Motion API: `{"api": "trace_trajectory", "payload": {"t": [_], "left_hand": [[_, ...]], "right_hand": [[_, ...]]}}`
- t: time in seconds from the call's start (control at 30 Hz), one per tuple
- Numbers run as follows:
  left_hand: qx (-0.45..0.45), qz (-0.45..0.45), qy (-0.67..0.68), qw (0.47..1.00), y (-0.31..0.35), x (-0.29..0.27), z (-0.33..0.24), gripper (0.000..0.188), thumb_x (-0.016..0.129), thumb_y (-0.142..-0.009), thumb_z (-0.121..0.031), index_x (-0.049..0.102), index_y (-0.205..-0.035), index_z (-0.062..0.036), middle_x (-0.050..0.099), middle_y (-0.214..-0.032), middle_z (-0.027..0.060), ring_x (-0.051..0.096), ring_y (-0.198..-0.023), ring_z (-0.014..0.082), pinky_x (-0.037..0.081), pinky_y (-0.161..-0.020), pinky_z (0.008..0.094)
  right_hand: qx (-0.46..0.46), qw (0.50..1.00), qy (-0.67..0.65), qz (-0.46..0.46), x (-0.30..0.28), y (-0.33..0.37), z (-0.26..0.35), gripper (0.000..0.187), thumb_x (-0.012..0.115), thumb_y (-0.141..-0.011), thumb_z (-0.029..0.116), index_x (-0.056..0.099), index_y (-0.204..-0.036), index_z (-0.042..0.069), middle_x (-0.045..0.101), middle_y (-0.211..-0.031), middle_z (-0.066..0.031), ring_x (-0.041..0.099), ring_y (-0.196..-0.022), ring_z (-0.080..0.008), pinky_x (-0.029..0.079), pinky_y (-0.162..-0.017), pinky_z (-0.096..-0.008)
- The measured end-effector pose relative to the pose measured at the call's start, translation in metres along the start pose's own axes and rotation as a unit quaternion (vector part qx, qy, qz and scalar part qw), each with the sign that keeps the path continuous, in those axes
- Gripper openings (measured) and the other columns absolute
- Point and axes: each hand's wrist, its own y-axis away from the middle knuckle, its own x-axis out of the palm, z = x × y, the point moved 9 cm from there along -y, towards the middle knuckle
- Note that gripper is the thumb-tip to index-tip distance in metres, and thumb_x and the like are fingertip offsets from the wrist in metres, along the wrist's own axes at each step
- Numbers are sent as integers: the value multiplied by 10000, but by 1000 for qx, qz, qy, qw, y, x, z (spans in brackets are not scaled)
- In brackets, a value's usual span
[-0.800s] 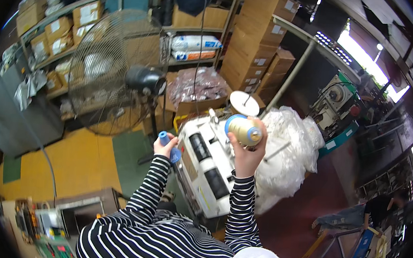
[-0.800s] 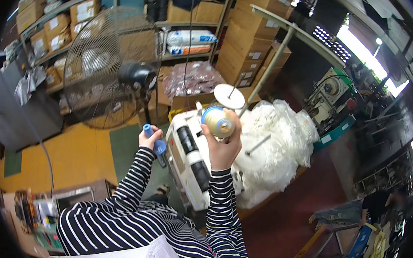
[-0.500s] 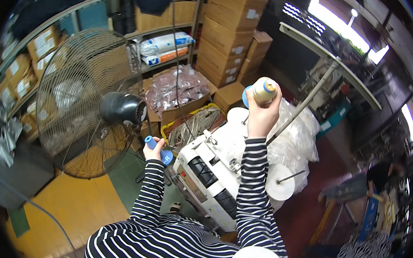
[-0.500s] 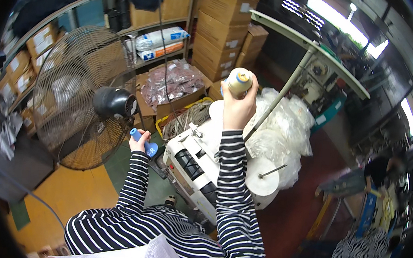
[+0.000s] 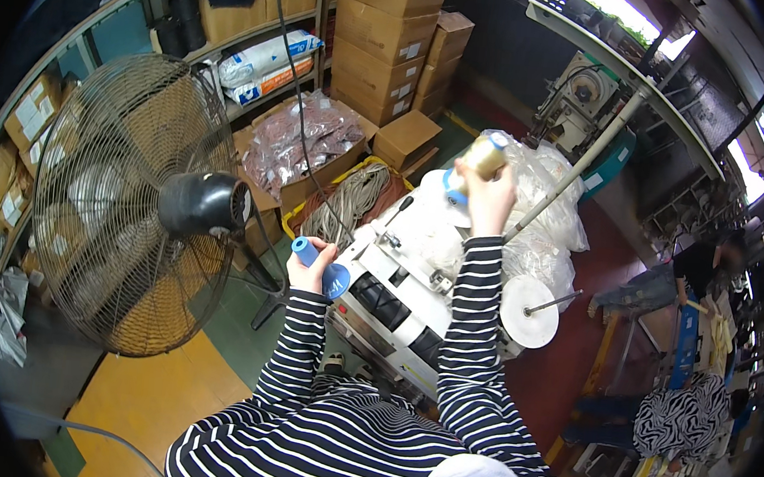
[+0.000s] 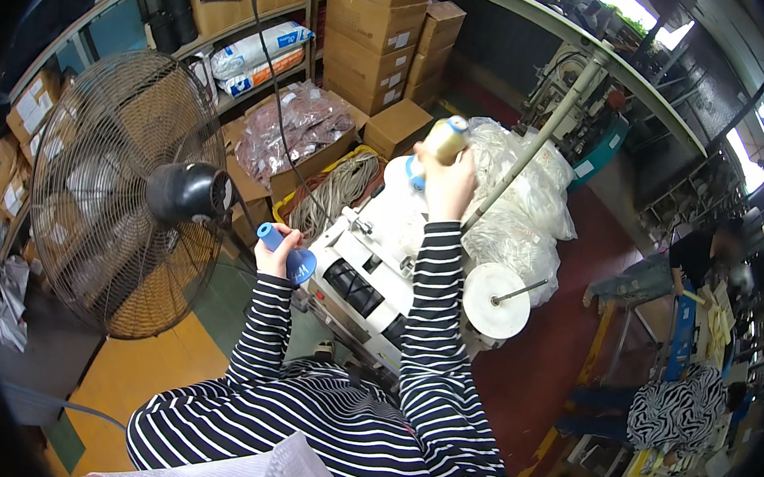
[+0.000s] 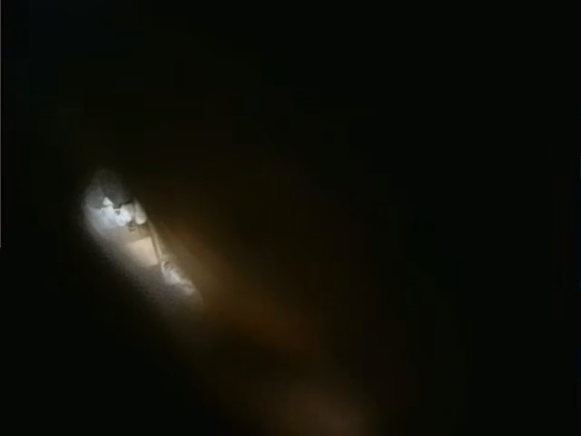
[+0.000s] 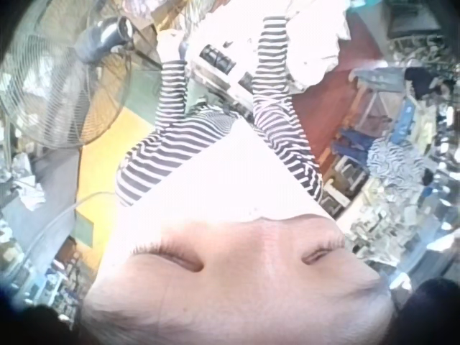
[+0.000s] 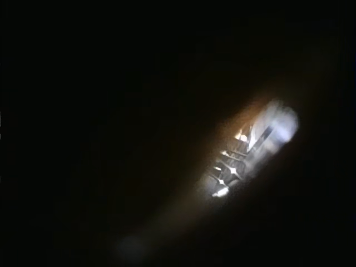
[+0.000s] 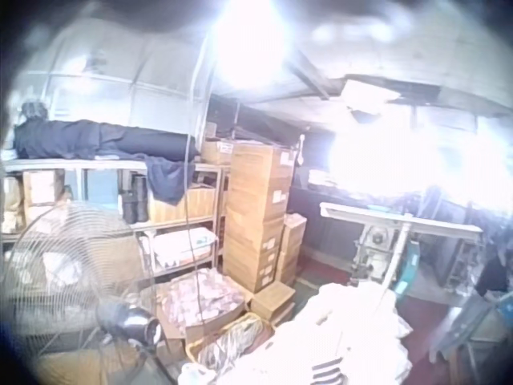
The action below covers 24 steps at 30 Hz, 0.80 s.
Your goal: The person threads a sewing machine by guiding thread from a spool through guides and tensioners, then pulls the thread through the needle area. They handle a blue plastic bobbin winder and a spool of thread, adjusting components on the machine.
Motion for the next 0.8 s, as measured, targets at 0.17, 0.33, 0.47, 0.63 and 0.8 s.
{"api": "trace_trajectory", "payload": {"t": [0.17,0.33,0.47,0.63,0.8], "left_hand": [[21,-9,-13,1000,24,-2,-10,165,716,-802,-40,578,-892,-33,645,-778,64,620,-695,141,501,-673,276],[31,22,-20,999,35,8,-14,176,720,-804,-46,577,-905,-28,651,-797,69,628,-708,146,513,-685,286],[11,33,-22,999,38,19,-10,173,712,-810,-51,567,-902,-27,648,-786,68,622,-696,144,512,-678,278],[8,84,-35,996,24,40,-17,161,706,-811,-54,568,-890,-27,648,-775,71,630,-700,150,513,-684,286],[-5,105,-27,994,13,39,-17,156,712,-808,-44,579,-887,-23,651,-793,61,627,-718,135,507,-696,267]], "right_hand": [[19,996,-42,71,16,21,-20,509,819,-700,205,606,-1100,-27,680,-1033,-146,652,-942,-219,483,-869,-337],[-55,995,-51,63,7,26,-6,545,810,-708,235,586,-1149,6,673,-1065,-165,658,-987,-270,485,-885,-367],[-20,995,-51,86,8,29,-13,564,809,-708,198,574,-1171,-21,661,-1100,-147,637,-1016,-223,471,-908,-340],[0,990,-98,100,9,16,-12,557,798,-707,195,578,-1161,-40,663,-1086,-155,642,-999,-224,478,-897,-335],[-12,994,-68,90,9,19,-15,548,815,-693,222,594,-1126,-32,680,-1051,-174,672,-958,-254,504,-867,-347]]}}
